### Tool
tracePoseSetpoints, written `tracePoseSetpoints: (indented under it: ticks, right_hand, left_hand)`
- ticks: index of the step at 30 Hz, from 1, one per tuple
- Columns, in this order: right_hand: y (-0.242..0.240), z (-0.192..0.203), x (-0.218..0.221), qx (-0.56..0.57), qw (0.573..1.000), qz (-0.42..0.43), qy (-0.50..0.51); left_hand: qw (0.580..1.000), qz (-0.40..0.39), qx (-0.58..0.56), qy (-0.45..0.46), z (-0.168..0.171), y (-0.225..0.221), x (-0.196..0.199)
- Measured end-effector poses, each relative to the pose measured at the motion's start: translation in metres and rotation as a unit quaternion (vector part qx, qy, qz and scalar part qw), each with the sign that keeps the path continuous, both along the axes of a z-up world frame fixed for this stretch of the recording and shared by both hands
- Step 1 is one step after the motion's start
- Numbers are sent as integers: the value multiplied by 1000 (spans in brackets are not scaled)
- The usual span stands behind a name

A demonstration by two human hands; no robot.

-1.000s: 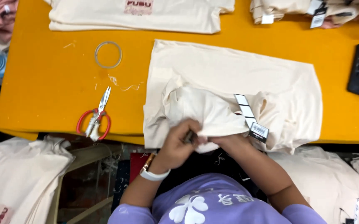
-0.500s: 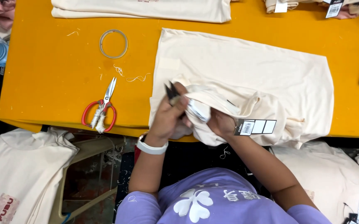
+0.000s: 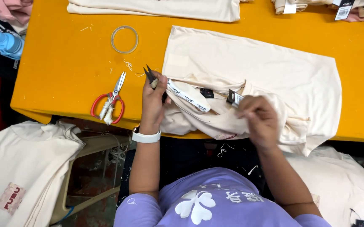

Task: Trimming loose threads from t-shirts and inspecting them for quality control

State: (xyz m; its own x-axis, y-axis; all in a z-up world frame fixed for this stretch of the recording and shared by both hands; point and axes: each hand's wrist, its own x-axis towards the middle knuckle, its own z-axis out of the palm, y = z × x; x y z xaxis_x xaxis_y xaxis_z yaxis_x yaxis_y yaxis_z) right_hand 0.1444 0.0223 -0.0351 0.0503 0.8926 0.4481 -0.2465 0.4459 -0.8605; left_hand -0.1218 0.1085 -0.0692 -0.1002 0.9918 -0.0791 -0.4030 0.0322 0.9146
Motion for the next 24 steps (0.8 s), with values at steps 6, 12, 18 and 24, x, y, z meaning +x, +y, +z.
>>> tracePoseSetpoints:
  ticks: [6, 12, 18, 24]
  right_hand:
    - [11, 46, 113, -101, 915, -236, -310]
    - [43, -36, 158, -121, 817, 21, -564]
    - [-47, -33, 205, -21, 966, -141, -216]
    - [-129, 87, 171, -145, 805, 74, -571]
  left_hand:
    - [997, -49, -17, -59, 15, -11, -6]
    - [973, -207, 80, 55, 41, -22, 1]
    - [822, -76, 243, 510, 102, -52, 1]
    - [751, 217, 421, 460, 135, -39, 25]
